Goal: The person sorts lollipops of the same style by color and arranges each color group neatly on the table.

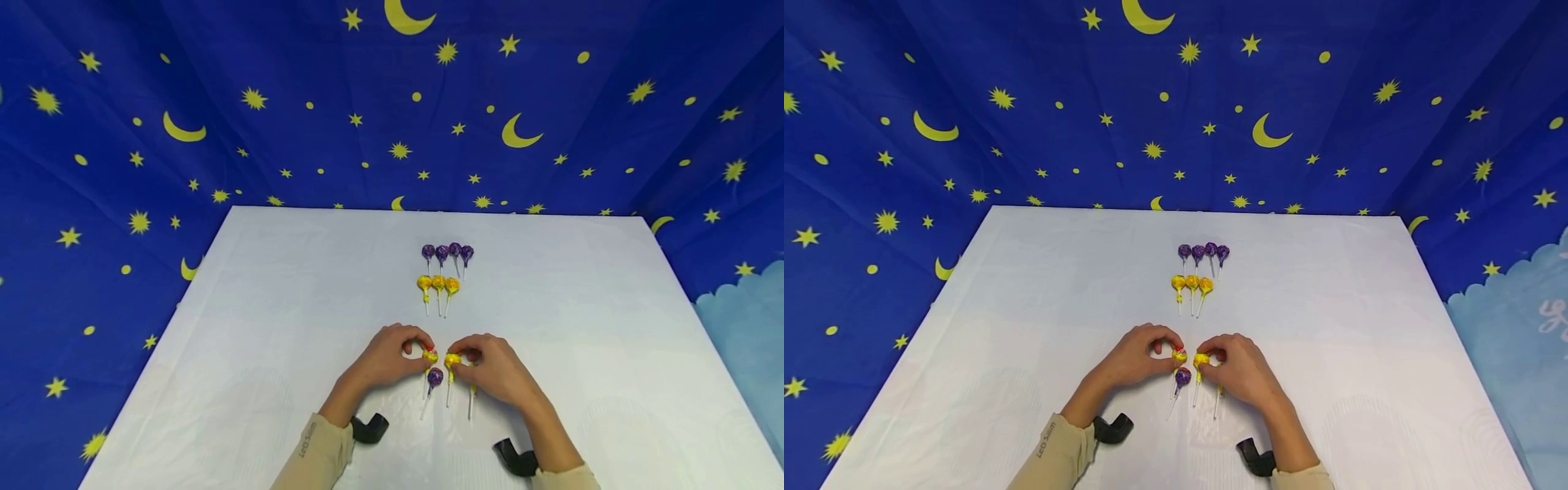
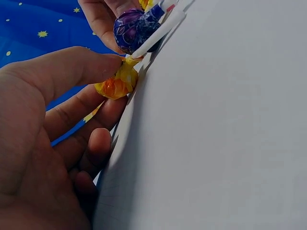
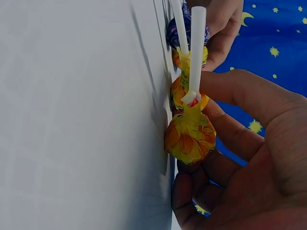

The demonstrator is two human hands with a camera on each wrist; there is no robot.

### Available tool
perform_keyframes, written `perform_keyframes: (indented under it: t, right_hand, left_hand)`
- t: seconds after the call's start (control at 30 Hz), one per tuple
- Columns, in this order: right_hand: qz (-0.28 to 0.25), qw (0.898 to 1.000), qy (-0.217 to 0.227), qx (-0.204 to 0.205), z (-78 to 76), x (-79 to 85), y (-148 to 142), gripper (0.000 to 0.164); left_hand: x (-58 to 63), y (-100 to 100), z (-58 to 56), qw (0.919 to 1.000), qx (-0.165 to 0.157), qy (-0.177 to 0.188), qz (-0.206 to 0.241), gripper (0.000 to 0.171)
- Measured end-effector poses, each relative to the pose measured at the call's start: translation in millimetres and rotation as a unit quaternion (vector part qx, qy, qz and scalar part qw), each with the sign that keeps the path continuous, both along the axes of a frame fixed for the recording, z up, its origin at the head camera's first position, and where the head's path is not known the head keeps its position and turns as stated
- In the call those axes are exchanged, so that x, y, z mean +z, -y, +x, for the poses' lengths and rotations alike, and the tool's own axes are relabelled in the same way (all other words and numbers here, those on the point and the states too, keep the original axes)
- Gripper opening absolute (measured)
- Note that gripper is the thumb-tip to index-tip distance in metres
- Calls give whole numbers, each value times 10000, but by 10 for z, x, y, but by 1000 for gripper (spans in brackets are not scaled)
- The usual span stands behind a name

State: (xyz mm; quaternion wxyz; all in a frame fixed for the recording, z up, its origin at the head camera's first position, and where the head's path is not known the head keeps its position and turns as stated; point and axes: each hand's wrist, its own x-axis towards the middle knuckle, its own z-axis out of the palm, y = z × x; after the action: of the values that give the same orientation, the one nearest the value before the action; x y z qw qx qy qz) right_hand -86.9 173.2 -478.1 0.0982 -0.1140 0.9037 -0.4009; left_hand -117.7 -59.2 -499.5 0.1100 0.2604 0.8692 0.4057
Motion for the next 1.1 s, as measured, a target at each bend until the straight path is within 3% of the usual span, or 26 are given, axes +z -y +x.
perform_keyframes:
  t: [0.5, 1.1]
  right_hand:
    - [53, 10000, 36, 11, -17, 2, -21, 18]
    - [67, 10000, -9, -47, -4, -27, -5, 19]
  left_hand:
    - [51, -10, -45, 9980, 271, 475, 325, 20]
    - [98, 23, -308, 9918, 1169, 142, 497, 19]
